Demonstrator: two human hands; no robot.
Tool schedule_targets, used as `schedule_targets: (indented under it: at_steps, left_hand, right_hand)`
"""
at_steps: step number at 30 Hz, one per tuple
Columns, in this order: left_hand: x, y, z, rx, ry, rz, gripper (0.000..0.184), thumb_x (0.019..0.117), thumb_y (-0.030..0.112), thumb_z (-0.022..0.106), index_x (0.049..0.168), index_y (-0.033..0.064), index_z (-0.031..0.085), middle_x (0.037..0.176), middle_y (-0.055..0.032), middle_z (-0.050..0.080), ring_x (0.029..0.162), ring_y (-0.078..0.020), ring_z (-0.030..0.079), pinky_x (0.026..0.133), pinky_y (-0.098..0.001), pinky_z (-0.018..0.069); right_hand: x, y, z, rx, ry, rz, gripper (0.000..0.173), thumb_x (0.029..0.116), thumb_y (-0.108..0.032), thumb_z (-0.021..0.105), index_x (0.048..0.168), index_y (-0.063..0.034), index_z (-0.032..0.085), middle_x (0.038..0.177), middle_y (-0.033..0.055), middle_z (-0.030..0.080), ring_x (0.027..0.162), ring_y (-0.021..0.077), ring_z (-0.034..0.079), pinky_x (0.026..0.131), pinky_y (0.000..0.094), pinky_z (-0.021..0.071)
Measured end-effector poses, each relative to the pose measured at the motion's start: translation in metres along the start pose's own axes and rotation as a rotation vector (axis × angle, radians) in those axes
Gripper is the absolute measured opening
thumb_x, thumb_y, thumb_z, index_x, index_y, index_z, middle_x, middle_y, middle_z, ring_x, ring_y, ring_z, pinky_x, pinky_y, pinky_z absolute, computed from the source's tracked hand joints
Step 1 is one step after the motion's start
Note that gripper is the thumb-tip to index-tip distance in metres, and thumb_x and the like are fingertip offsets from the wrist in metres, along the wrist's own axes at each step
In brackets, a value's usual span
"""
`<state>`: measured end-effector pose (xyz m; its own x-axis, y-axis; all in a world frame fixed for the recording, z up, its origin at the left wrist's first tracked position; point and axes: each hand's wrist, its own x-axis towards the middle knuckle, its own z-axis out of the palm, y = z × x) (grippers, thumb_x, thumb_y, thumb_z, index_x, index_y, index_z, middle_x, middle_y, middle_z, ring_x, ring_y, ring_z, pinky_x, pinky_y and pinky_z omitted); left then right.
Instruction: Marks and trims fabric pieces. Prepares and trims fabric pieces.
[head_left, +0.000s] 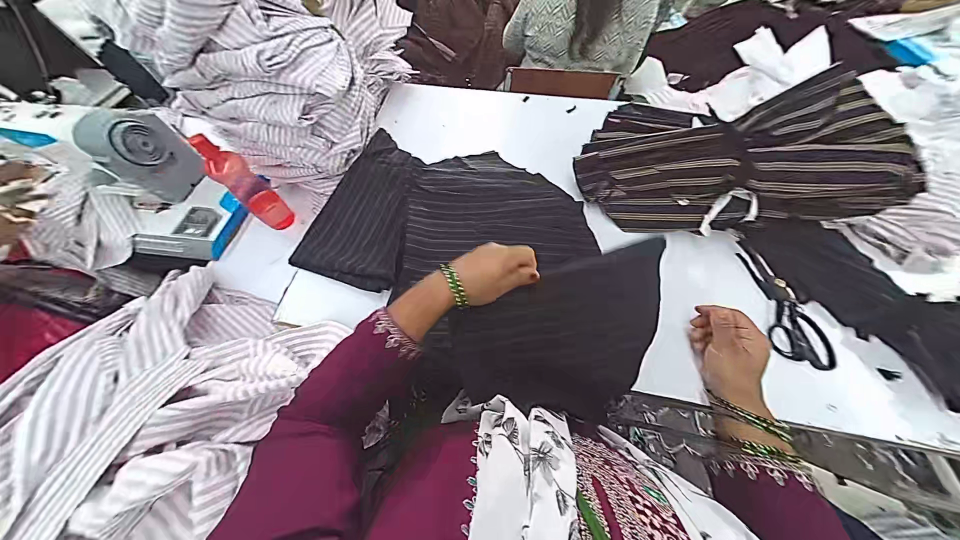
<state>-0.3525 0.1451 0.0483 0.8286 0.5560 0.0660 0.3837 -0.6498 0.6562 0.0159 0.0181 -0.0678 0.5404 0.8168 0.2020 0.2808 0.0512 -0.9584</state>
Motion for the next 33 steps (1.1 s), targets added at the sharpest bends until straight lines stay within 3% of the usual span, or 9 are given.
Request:
schedule_targets:
  at_steps: [5, 8, 10, 14, 16, 19, 21, 29, 33]
  left_hand:
    - [-0.092, -0.04, -0.099, 0.239, 0.571, -0.201, 0.03, 0.1056, 0.013, 0.044, 0.1, -0.0092, 0.063, 0.095, -0.0183, 0.065, 0.09, -0.0244, 0.064, 0.086, -0.0452, 0.0511]
    - [-0.129, -0.069, -0.139, 0.399, 0.624, -0.742, 0.038, 0.1091, 0.018, 0.046, 0.119, -0.0161, 0.058, 0.116, -0.0407, 0.061, 0.115, -0.0571, 0.058, 0.098, -0.0734, 0.0397]
    - [-0.137, -0.082, -0.138, 0.404, 0.637, -0.956, 0.046, 0.105, 0.02, 0.056, 0.138, -0.011, 0.05, 0.134, -0.0435, 0.051, 0.127, -0.0644, 0.048, 0.101, -0.0807, 0.0335]
    - [-0.102, -0.099, -0.078, 0.411, 0.404, -0.588, 0.053, 0.0994, 0.022, 0.067, 0.14, -0.0089, 0.052, 0.142, -0.0383, 0.049, 0.133, -0.0593, 0.045, 0.105, -0.078, 0.0332]
    - [-0.063, -0.094, -0.028, 0.42, 0.182, -0.391, 0.059, 0.0939, 0.03, 0.074, 0.141, -0.0022, 0.057, 0.15, -0.0318, 0.046, 0.145, -0.0546, 0.034, 0.111, -0.0778, 0.0236]
    - [-0.011, -0.066, 0.041, 0.399, -0.091, -0.374, 0.077, 0.0941, 0.05, 0.069, 0.156, 0.0113, 0.044, 0.166, -0.0241, 0.026, 0.155, -0.0494, 0.015, 0.117, -0.0744, 0.0105]
    - [0.016, -0.054, 0.074, 0.407, -0.176, -0.451, 0.085, 0.0973, 0.066, 0.051, 0.164, 0.019, 0.027, 0.172, -0.0159, 0.01, 0.158, -0.0432, 0.002, 0.12, -0.0707, 0.0012]
    - [0.045, -0.009, 0.11, 0.384, -0.242, -0.542, 0.09, 0.0966, 0.073, 0.043, 0.166, 0.0226, 0.016, 0.173, -0.0111, 0.002, 0.159, -0.0381, -0.005, 0.121, -0.0667, -0.0033]
    - [0.007, 0.003, 0.127, 0.376, -0.202, -0.471, 0.093, 0.0937, 0.073, 0.048, 0.165, 0.0191, 0.023, 0.173, -0.0132, 0.008, 0.158, -0.0411, -0.001, 0.121, -0.0684, 0.0]
  right_hand:
    - [-0.003, -0.003, 0.003, -0.032, -0.028, -0.025, 0.021, 0.1062, -0.013, 0.044, 0.097, -0.0054, 0.061, 0.071, -0.0153, 0.058, 0.056, -0.0096, 0.053, 0.055, 0.0081, 0.0467]
    - [-0.003, 0.0, 0.002, -0.123, -0.051, -0.06, 0.024, 0.1052, -0.016, 0.048, 0.099, 0.0017, 0.062, 0.074, -0.0099, 0.057, 0.06, -0.0088, 0.052, 0.059, 0.0098, 0.0461]
    - [-0.001, 0.002, 0.004, -0.176, -0.06, -0.063, 0.026, 0.1046, -0.017, 0.05, 0.099, 0.0054, 0.063, 0.076, -0.0054, 0.057, 0.062, -0.0074, 0.052, 0.06, 0.0109, 0.0453]
    - [0.004, 0.004, 0.007, -0.223, 0.073, -0.091, 0.024, 0.1028, -0.013, 0.054, 0.094, 0.007, 0.065, 0.073, -0.0015, 0.058, 0.063, -0.005, 0.052, 0.063, 0.0136, 0.0454]
    - [0.015, 0.009, 0.002, -0.339, 0.204, -0.15, 0.024, 0.102, -0.013, 0.056, 0.093, 0.0078, 0.066, 0.079, 0.0063, 0.059, 0.071, 0.0033, 0.054, 0.069, 0.0199, 0.0458]
    - [0.043, 0.012, -0.008, -0.551, 0.171, -0.115, 0.029, 0.104, -0.011, 0.051, 0.116, 0.0089, 0.068, 0.117, 0.029, 0.064, 0.112, 0.0364, 0.062, 0.101, 0.0459, 0.0478]
    - [0.065, 0.008, -0.008, -0.688, 0.045, 0.028, 0.037, 0.1056, -0.018, 0.055, 0.134, 0.0041, 0.062, 0.132, 0.0297, 0.06, 0.124, 0.0417, 0.057, 0.109, 0.0521, 0.0429]
    - [0.123, -0.023, 0.002, -0.774, -0.264, 0.383, 0.053, 0.0862, -0.013, 0.083, 0.127, 0.0098, 0.057, 0.117, 0.0324, 0.063, 0.112, 0.047, 0.06, 0.097, 0.064, 0.0452]
    - [0.11, -0.013, -0.013, -0.43, -0.158, 0.354, 0.047, 0.0906, 0.001, 0.073, 0.133, 0.0056, 0.053, 0.097, 0.0196, 0.061, 0.082, 0.0259, 0.058, 0.08, 0.0429, 0.0507]
